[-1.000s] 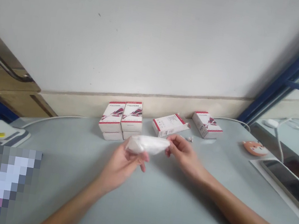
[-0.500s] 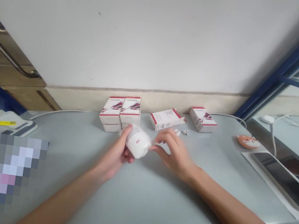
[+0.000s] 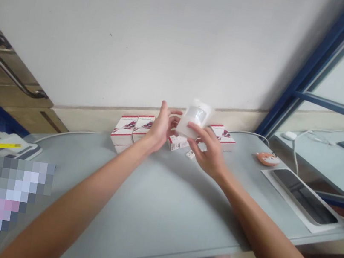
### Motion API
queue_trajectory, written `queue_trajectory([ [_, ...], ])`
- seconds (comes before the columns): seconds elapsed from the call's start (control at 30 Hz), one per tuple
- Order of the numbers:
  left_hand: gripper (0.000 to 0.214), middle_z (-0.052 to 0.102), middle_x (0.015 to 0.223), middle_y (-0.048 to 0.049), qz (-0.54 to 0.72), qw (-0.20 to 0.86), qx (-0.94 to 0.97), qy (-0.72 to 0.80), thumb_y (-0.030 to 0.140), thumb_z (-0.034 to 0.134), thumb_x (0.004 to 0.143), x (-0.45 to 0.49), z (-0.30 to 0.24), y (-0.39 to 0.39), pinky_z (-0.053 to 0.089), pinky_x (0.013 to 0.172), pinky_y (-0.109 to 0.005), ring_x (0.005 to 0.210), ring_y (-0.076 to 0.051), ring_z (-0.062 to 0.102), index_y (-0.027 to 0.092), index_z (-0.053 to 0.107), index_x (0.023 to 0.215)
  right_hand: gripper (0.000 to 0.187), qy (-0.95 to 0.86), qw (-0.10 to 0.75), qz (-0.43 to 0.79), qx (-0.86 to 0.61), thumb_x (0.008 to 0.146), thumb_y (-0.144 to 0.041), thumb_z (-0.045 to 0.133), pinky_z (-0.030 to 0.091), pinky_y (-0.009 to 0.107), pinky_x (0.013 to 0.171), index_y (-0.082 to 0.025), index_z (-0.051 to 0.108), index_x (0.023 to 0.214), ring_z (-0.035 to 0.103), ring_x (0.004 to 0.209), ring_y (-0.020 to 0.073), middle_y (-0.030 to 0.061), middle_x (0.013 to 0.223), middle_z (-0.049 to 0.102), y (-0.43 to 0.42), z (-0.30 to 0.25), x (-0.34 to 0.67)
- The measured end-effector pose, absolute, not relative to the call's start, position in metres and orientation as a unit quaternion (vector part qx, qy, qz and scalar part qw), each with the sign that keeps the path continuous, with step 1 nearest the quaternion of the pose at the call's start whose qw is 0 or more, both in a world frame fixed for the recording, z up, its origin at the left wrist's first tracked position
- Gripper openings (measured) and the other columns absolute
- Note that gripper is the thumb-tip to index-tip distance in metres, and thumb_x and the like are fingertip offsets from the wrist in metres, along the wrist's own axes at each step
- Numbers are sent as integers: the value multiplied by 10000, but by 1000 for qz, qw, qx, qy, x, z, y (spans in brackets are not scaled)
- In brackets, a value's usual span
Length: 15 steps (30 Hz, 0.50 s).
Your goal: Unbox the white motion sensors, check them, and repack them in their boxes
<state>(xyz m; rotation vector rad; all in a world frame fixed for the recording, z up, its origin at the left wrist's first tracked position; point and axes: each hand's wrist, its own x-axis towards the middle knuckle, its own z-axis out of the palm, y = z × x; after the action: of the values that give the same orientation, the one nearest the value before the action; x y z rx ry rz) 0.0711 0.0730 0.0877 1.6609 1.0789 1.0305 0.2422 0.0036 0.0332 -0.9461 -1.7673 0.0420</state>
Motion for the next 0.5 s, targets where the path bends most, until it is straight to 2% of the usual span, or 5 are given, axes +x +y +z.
queue_trajectory([
  [0.07, 850, 714, 1224, -178, 367, 192, 757, 506, 619, -126, 1034, 88, 71, 86, 568, 911, -399, 1104, -265, 704, 190, 488, 1437, 414, -702, 568, 7, -430, 1052, -388, 567, 629, 366, 854, -332, 623, 1459, 668, 847, 193, 65, 1074, 663, 17, 32, 258],
  [0.17, 656, 627, 1431, -209, 307, 107, 798, 508, 660, 351, 1053, 100, 39, 96, 379, 1175, -538, 1425, -365, 504, 187, 483, 1489, 414, -657, 584, 34, -476, 1023, -418, 588, 626, 339, 806, -283, 671, 1405, 662, 850, 188, 59, 1039, 667, 36, 21, 279],
  [0.2, 668, 621, 1446, -217, 285, 94, 810, 504, 652, 496, 1009, 101, 30, 97, 334, 1194, -576, 1439, -401, 481, 185, 507, 1487, 416, -643, 585, 50, -491, 1015, -423, 591, 621, 334, 792, -265, 683, 1389, 661, 844, 186, 59, 1031, 676, 41, 15, 284],
  [0.27, 655, 661, 1394, -211, 242, 72, 831, 495, 610, 625, 957, 97, 20, 98, 348, 1170, -590, 1369, -425, 544, 198, 561, 1463, 418, -621, 580, 81, -520, 1001, -428, 596, 612, 337, 783, -240, 706, 1358, 660, 829, 185, 57, 994, 694, 49, 5, 292],
  [0.5, 690, 646, 1338, -179, 225, -40, 853, 470, 629, 526, 1014, 51, 17, 57, 481, 1048, -495, 1215, -361, 628, 219, 464, 1565, 371, -637, 563, 123, -512, 948, -444, 671, 589, 341, 771, -249, 777, 1245, 653, 786, 180, 39, 914, 694, 44, 3, 282],
])
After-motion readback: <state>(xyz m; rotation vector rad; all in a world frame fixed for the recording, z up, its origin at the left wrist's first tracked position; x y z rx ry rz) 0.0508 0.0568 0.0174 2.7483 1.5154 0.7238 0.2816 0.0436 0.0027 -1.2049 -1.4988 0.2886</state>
